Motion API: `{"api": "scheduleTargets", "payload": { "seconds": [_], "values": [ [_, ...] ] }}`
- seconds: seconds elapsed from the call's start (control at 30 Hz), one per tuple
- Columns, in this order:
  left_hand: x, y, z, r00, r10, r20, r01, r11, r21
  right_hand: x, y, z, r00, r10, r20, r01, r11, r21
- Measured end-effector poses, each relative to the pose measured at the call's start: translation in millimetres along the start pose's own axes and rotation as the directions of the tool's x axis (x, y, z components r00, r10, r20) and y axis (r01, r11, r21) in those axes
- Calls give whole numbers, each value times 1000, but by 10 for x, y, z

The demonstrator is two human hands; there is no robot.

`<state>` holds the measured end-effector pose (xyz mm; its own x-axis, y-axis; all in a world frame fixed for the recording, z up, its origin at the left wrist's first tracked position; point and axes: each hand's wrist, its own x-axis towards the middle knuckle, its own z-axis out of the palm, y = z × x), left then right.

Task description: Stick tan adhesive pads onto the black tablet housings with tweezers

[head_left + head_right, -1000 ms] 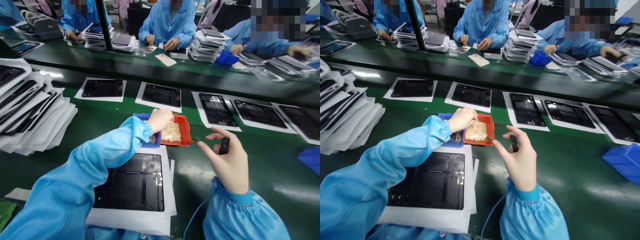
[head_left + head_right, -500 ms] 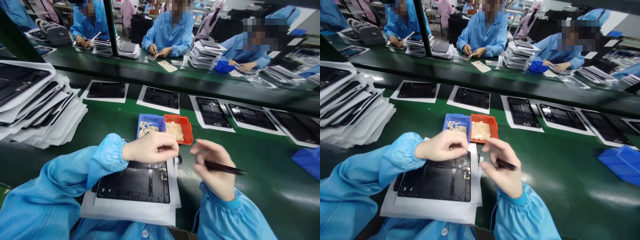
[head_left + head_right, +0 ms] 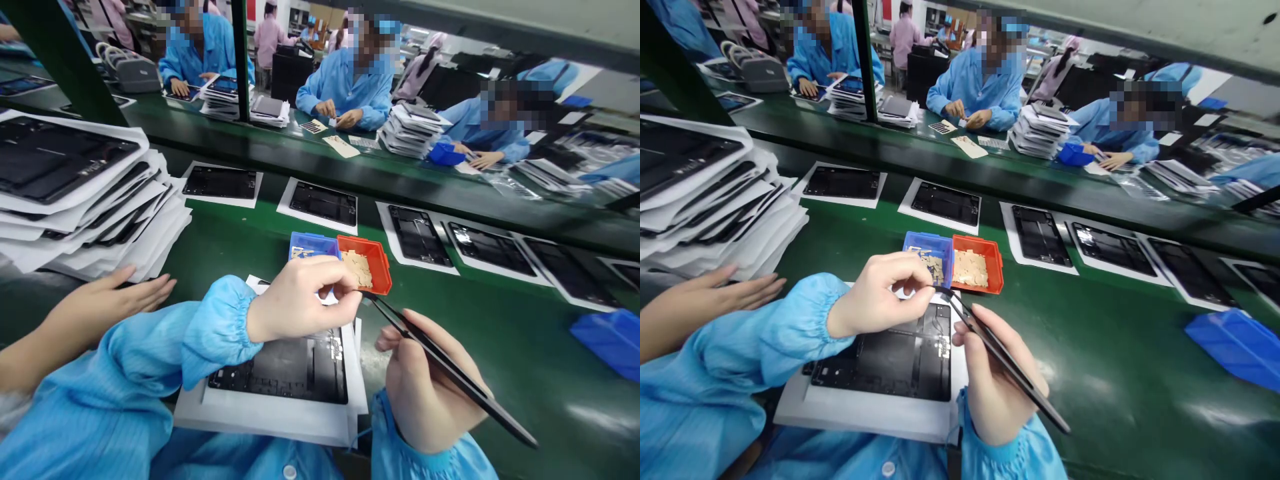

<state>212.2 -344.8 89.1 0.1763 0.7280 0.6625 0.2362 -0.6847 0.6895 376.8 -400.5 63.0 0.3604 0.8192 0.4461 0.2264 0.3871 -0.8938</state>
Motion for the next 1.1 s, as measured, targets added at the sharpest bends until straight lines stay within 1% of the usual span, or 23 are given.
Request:
{"api": "scheduleTargets", "payload": {
  "seconds": [0.07,0.13,0.23,0.37,0.47,0.57,0.77,0.83,0.87,0.9,0.93,0.97,1.0,1.03,1.07,1.1],
  "values": [
    [-4,21,-7,1000,1,17,-1,1000,-31,31,11,14,1000,12,7,-12,1000,11],
    [-14,29,-18,999,3,36,0,997,-71,84,28,14,999,10,33,-12,998,67],
    [-34,28,-31,998,-9,63,17,992,-122,157,29,10,994,-13,106,-5,987,160],
    [-59,39,-21,997,-24,75,36,986,-165,201,-9,27,981,-37,191,1,982,187],
    [-68,59,-7,996,-15,90,33,980,-198,215,-33,40,971,-31,239,-27,971,237],
    [-74,70,10,995,-14,102,34,979,-202,229,-39,35,964,-13,264,-67,954,291],
    [-118,64,52,994,-24,111,40,989,-145,223,-22,22,957,41,289,-125,952,279],
    [-138,44,-11,994,5,111,0,999,-43,209,-12,45,956,51,288,-132,955,267],
    [-151,21,-76,993,13,113,-20,998,55,204,-7,62,959,53,279,-129,956,262],
    [-171,-14,-163,993,-5,114,-16,984,180,204,-1,82,963,46,265,-118,957,265],
    [-200,-62,-269,993,-55,108,18,950,313,209,5,104,968,39,247,-109,955,275],
    [-244,-121,-387,986,-134,95,80,897,434,219,12,128,973,36,229,-104,951,292],
    [-306,-190,-507,971,-224,80,150,836,528,232,22,155,976,42,212,-108,945,309],
    [-386,-268,-618,947,-311,79,206,778,593,246,35,185,977,59,204,-124,939,322],
    [-483,-351,-708,920,-380,100,235,737,634,258,53,219,974,77,212,-146,931,334],
    [-592,-439,-769,894,-426,141,235,712,661,263,75,258,967,96,235,-174,924,341]
  ]
}}
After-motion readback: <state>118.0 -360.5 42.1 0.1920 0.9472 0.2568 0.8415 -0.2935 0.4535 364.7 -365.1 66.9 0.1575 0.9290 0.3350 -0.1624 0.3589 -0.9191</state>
